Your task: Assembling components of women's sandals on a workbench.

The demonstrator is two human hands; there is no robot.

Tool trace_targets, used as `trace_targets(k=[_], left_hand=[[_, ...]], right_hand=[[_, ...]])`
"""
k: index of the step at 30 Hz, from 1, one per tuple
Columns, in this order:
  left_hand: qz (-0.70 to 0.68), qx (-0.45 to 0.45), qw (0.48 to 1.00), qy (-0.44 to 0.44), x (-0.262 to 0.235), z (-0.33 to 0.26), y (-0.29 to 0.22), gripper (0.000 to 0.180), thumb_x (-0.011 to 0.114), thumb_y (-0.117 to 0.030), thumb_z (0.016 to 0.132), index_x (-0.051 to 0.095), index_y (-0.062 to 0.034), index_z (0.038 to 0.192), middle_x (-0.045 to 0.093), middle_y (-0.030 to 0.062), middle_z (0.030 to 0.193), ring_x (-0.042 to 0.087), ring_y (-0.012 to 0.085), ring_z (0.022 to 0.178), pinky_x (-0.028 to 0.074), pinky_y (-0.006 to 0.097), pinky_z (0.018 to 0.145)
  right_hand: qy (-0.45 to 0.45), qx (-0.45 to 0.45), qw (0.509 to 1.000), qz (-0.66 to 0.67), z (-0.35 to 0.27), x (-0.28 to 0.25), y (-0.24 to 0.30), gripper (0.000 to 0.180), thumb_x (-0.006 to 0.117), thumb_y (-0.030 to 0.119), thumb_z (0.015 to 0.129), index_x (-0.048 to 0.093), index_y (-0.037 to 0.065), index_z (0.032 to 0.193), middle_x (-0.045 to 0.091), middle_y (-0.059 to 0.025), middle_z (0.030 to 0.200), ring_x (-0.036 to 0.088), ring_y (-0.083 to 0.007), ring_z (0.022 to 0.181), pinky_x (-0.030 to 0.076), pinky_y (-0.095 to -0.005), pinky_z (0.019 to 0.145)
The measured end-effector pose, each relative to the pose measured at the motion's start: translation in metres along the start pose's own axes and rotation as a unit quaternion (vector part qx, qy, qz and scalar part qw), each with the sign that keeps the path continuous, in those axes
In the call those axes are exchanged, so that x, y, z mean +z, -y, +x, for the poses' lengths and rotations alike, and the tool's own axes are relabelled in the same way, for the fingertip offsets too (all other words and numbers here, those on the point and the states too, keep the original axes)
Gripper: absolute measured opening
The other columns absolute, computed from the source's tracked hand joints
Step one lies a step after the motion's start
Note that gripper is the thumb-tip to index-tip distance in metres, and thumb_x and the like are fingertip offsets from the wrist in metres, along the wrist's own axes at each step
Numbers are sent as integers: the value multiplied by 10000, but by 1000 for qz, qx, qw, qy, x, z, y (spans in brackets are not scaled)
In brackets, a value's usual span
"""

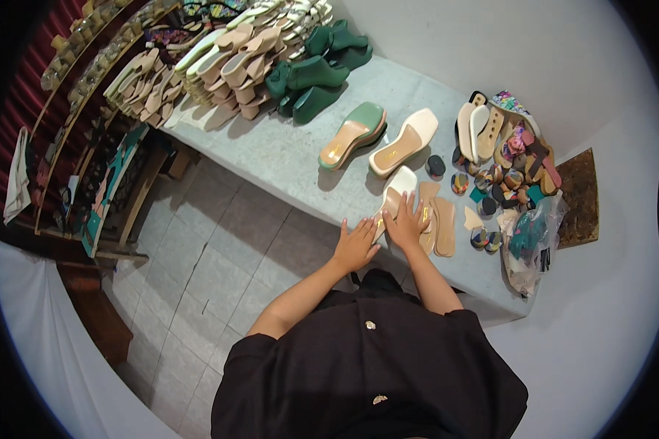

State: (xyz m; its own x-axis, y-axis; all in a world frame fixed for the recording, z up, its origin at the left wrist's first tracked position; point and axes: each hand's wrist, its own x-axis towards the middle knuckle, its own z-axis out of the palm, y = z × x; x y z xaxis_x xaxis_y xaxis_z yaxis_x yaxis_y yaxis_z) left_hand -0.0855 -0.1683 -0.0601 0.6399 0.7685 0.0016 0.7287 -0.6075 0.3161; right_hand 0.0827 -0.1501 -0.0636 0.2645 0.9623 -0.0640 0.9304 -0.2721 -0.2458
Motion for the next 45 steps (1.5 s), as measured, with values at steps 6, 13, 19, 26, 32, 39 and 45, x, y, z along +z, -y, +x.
trace_targets(k=[6,13,19,26,32,39,45], left_hand=[[-117,-35,984,-126,0,17,-7,689,690,-275,695,385,-19,1257,488,154,1201,462,306,1121,343,521,894],[-228,46,958,-169,14,19,-3,681,665,-155,669,377,0,1266,498,177,1149,471,345,1072,349,425,922],[-220,112,941,-232,-35,31,-2,688,689,-135,650,398,6,1257,512,181,1164,495,348,1074,356,425,913],[-192,99,939,-267,-88,144,26,628,667,-129,620,455,-4,1197,540,169,1119,504,354,1015,365,430,879],[-190,110,945,-242,-81,178,39,602,648,-147,624,475,7,1179,557,162,1114,507,343,1024,366,424,883],[-159,94,961,-206,-82,179,39,626,673,-180,636,471,7,1198,553,168,1145,525,338,1025,393,406,892],[-140,78,959,-235,-92,168,31,688,716,-234,655,444,-6,1244,530,166,1180,497,342,1094,367,421,945]], right_hand=[[-101,77,965,229,-8,-21,-27,733,575,429,802,266,147,1404,185,-191,1451,170,-374,1343,97,-643,996],[-183,177,919,299,-29,-33,-73,802,677,290,681,290,162,1372,236,-152,1411,242,-330,1312,140,-564,1022],[-226,185,902,318,-39,-35,-107,771,673,250,658,329,146,1341,296,-140,1359,288,-333,1276,163,-515,1020],[-224,164,904,326,-30,-43,-110,756,669,234,661,339,125,1332,312,-133,1344,298,-322,1270,178,-505,1008],[-225,187,898,328,-34,-49,-123,754,671,208,658,336,117,1327,328,-124,1323,307,-313,1264,194,-523,992],[-214,217,899,316,-30,-56,-138,738,667,200,660,342,114,1318,337,-122,1314,312,-312,1257,204,-532,984],[-209,154,927,270,20,-73,-141,754,669,245,682,315,134,1339,382,-113,1297,342,-293,1237,185,-543,993]])
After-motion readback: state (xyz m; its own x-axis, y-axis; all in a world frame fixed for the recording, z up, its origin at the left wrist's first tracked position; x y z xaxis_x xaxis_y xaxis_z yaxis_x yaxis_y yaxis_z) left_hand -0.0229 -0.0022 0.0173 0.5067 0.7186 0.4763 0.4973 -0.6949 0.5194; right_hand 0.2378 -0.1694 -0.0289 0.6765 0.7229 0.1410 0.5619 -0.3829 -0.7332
